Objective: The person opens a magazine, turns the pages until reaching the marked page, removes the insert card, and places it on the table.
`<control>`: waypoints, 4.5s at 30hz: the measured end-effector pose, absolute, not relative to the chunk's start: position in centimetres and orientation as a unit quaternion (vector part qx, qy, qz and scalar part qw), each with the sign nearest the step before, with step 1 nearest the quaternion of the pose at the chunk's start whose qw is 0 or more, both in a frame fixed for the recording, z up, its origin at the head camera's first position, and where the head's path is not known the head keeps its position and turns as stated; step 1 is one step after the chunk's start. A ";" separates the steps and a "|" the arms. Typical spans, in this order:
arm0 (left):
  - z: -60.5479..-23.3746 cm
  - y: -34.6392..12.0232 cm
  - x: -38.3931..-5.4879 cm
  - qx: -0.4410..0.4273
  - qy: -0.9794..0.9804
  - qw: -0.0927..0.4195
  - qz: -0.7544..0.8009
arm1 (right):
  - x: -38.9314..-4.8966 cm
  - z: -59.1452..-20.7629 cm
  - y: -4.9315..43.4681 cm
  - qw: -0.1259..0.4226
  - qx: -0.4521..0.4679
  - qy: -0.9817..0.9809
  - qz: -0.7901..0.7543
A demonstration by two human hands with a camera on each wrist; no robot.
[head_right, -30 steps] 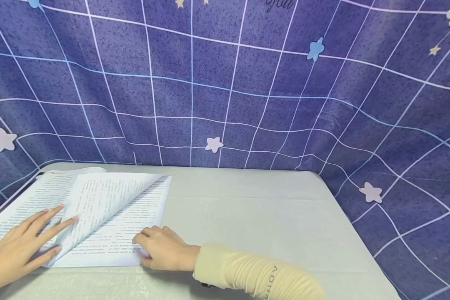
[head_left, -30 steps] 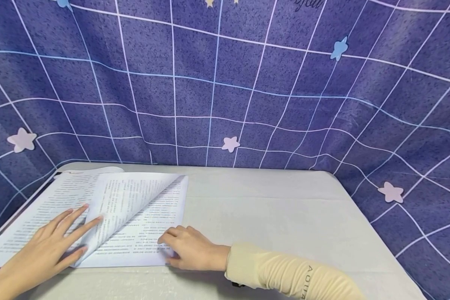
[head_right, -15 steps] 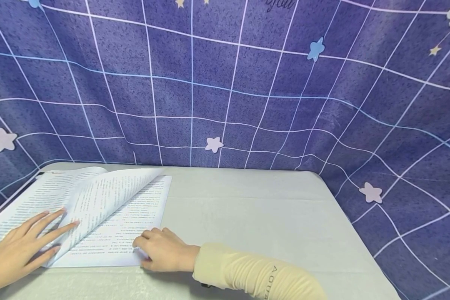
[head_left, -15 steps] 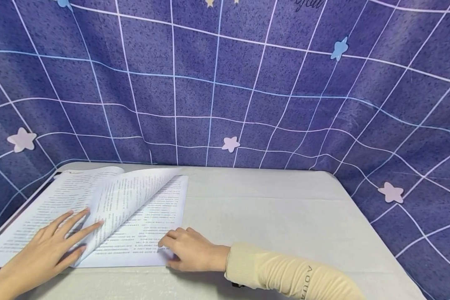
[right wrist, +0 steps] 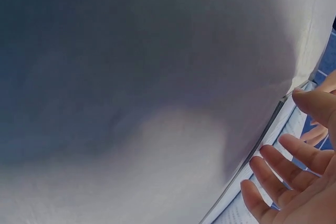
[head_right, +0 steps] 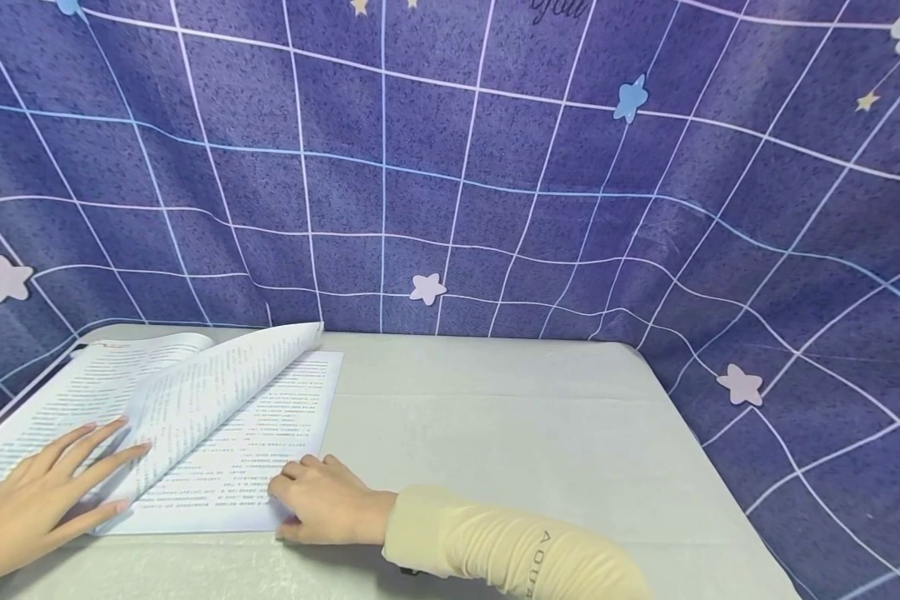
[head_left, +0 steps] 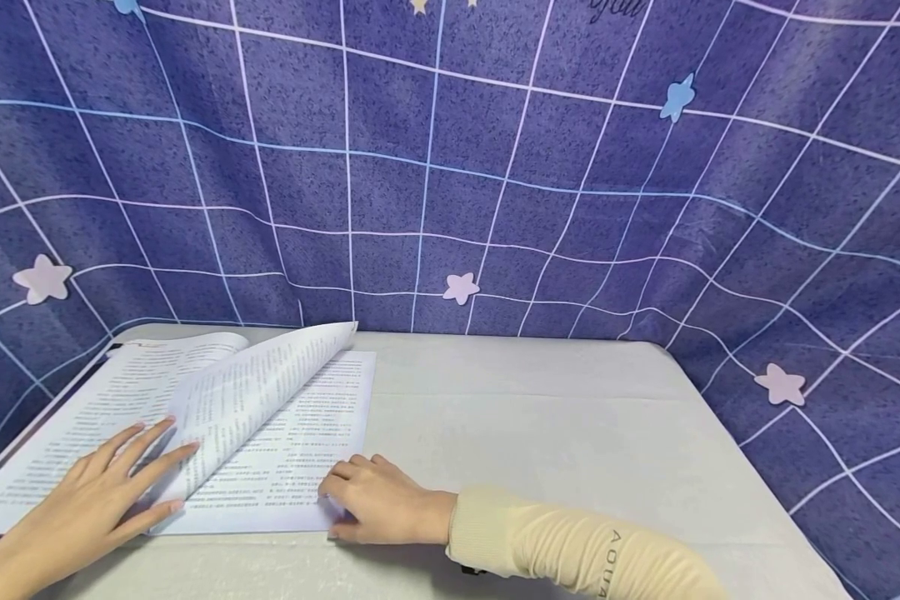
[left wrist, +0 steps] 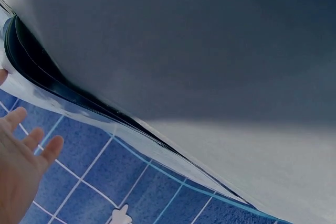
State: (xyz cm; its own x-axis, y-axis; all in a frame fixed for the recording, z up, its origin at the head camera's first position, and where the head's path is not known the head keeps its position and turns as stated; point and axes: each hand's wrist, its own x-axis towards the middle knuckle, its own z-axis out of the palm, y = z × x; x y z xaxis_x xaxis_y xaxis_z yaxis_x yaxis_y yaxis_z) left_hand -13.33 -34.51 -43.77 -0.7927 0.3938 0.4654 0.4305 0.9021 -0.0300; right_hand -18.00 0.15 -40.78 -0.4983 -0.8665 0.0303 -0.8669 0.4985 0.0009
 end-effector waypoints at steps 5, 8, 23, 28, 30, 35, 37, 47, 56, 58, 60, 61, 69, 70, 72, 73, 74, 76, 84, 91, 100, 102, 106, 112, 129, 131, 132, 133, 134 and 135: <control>-43.8 -34.6 -13.5 -0.220 -0.943 0.250 -0.024 | -18.0 -40.8 0.0 0.015 0.496 -0.868 0.006; -43.7 -34.5 -13.5 -0.219 -0.943 0.251 -0.024 | -18.0 -40.8 -0.1 0.018 0.496 -0.868 0.005; -43.5 -34.4 -13.7 -0.240 -0.936 0.258 -0.028 | -18.2 -40.9 -0.2 0.023 0.501 -0.865 -0.013; -43.6 -34.3 -13.6 -0.238 -0.938 0.249 -0.028 | -18.2 -41.0 -0.3 0.022 0.500 -0.866 -0.016; -43.5 -34.2 -13.5 -0.242 -0.938 0.246 -0.026 | -18.3 -41.0 -0.3 0.023 0.501 -0.865 -0.016; -43.4 -34.2 -13.5 -0.248 -0.937 0.246 -0.017 | -18.2 -40.9 -0.3 0.025 0.503 -0.864 -0.018; -43.4 -34.2 -13.5 -0.244 -0.938 0.244 -0.014 | -18.2 -40.9 -0.3 0.025 0.502 -0.864 -0.020; -43.5 -34.2 -13.3 -0.234 -0.942 0.239 0.005 | -18.3 -40.8 -0.2 0.021 0.508 -0.861 -0.015; -43.7 -34.5 -13.4 -0.231 -0.941 0.246 -0.009 | -18.5 -40.6 -0.3 0.012 0.516 -0.857 -0.004; -43.8 -34.6 -13.4 -0.235 -0.939 0.249 -0.020 | -18.6 -40.5 -0.3 0.012 0.520 -0.854 -0.001; -43.9 -34.6 -13.5 -0.239 -0.938 0.250 -0.026 | -18.7 -40.4 -0.2 0.013 0.524 -0.852 0.003; -43.9 -34.6 -13.5 -0.242 -0.937 0.250 -0.025 | -18.7 -40.3 -0.2 0.014 0.527 -0.850 0.006; -43.7 -34.7 -13.5 -0.242 -0.939 0.243 -0.010 | -19.1 -40.2 -0.1 0.026 0.552 -0.832 0.039; -43.7 -34.7 -13.5 -0.240 -0.940 0.243 -0.011 | -19.2 -40.2 0.0 0.025 0.553 -0.832 0.043; -43.7 -34.7 -13.4 -0.237 -0.940 0.243 -0.015 | -19.3 -40.3 0.0 0.024 0.555 -0.830 0.050; -43.6 -34.7 -13.4 -0.236 -0.941 0.243 -0.016 | -19.3 -40.3 0.0 0.024 0.555 -0.830 0.053; -43.6 -34.6 -13.4 -0.235 -0.941 0.243 -0.017 | -19.3 -40.3 0.0 0.023 0.554 -0.830 0.054; -43.6 -34.6 -13.4 -0.230 -0.943 0.242 -0.020 | -19.4 -40.2 0.1 0.022 0.553 -0.831 0.055; -43.4 -34.5 -13.5 -0.220 -0.944 0.244 -0.032 | -19.5 -40.1 0.2 0.022 0.548 -0.834 0.061; -43.8 -34.6 -13.7 -0.231 -0.937 0.260 -0.028 | -19.6 -40.3 0.2 0.033 0.545 -0.835 0.060; -44.0 -34.8 -13.7 -0.244 -0.932 0.268 -0.020 | -19.9 -40.4 0.2 0.054 0.539 -0.837 0.076; -44.0 -34.8 -13.6 -0.247 -0.932 0.264 -0.018 | -19.9 -40.3 0.2 0.053 0.536 -0.838 0.084; -44.2 -35.0 -13.5 -0.251 -0.933 0.257 -0.006 | -19.9 -40.1 0.2 0.058 0.533 -0.839 0.092; -44.6 -35.3 -13.6 -0.244 -0.937 0.249 0.003 | -20.0 -40.0 0.2 0.083 0.532 -0.837 0.096; -44.3 -34.5 -13.3 -0.197 -0.960 0.198 -0.014 | -20.3 -39.8 0.2 0.154 0.526 -0.826 0.134; -44.2 -34.4 -13.4 -0.190 -0.963 0.191 -0.017 | -20.4 -39.7 0.2 0.155 0.523 -0.827 0.137; -44.2 -34.4 -13.4 -0.189 -0.963 0.189 -0.018 | -20.4 -39.7 0.2 0.155 0.522 -0.828 0.137; -44.2 -34.4 -13.4 -0.188 -0.964 0.188 -0.018 | -20.4 -39.7 0.1 0.154 0.520 -0.829 0.138; -44.2 -34.3 -13.4 -0.189 -0.964 0.188 -0.019 | -20.4 -39.6 0.1 0.153 0.518 -0.830 0.139; -44.2 -34.3 -13.4 -0.190 -0.963 0.189 -0.019 | -20.4 -39.6 0.1 0.152 0.517 -0.831 0.139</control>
